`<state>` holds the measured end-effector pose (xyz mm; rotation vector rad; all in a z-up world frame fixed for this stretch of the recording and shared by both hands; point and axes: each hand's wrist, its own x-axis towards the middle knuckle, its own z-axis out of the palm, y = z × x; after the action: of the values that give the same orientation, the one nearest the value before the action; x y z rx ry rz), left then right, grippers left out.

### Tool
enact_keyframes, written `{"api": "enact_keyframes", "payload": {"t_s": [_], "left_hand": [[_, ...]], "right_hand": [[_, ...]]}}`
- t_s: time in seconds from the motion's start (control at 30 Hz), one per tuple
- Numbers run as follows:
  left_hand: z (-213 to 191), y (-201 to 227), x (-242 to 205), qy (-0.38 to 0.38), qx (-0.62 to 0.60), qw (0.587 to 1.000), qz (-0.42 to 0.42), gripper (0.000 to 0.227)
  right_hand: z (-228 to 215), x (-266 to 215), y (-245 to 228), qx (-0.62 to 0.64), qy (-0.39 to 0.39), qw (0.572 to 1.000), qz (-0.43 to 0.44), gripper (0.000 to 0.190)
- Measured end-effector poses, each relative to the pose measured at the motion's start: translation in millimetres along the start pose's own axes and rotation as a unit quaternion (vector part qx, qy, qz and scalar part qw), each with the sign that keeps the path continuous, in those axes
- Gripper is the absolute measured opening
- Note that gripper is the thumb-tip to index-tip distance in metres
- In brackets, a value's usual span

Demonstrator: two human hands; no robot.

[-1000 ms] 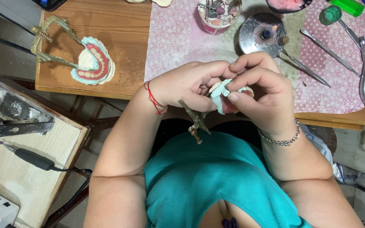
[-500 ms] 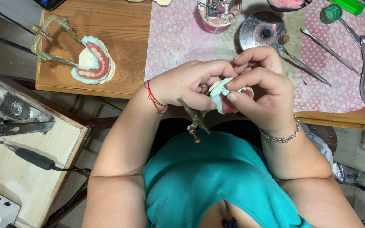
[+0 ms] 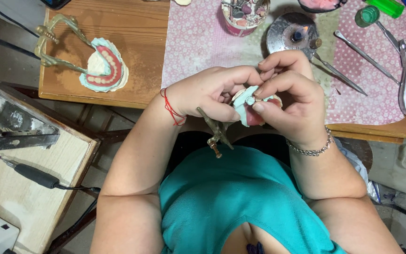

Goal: The person uses a rotary tool to grind a small object, then switches to a dental model. They use a metal spatula to apply pink material to the model's gum area and then use their fingers to smooth and shape the material.

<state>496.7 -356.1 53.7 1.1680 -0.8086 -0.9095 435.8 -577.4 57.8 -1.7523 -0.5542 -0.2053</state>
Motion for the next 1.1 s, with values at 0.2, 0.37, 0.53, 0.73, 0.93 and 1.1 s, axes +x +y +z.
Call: {"api": "enact_keyframes", "payload": {"t_s": [0.2, 0.37, 0.53, 0.73, 0.93, 1.1], "left_hand": [[0.3, 1.9, -0.9, 0.014, 0.026, 1.000, -0.005, 0.039], [0.4, 1.0, -1.2, 0.004, -0.005, 1.000, 0.002, 0.041], [0.1, 0.9, -1.4, -0.001, -0.014, 1.000, 0.008, 0.043], [-0.2, -1.5, -0.6, 0.009, 0.008, 1.000, 0.011, 0.042], [1.8, 0.9, -0.6, -0.001, -0.028, 0.999, 0.023, 0.043], [-2.1, -3.1, -1.0, 0.004, -0.003, 1.000, 0.016, 0.049]], "right_hand": [[-0.5, 0.9, 0.5, 0.018, -0.007, 1.000, 0.011, 0.012], [-1.0, 0.9, 1.6, 0.013, -0.008, 1.000, 0.011, 0.012], [-0.7, 1.6, 1.5, 0.016, -0.007, 1.000, 0.009, 0.012], [-0.1, 1.4, 0.3, 0.012, -0.005, 1.000, 0.008, 0.012], [0.3, 1.4, 0.1, 0.017, -0.004, 1.000, 0.007, 0.012], [-3.0, 0.4, 2.5, 0.012, -0.004, 0.999, -0.034, 0.038]]}}
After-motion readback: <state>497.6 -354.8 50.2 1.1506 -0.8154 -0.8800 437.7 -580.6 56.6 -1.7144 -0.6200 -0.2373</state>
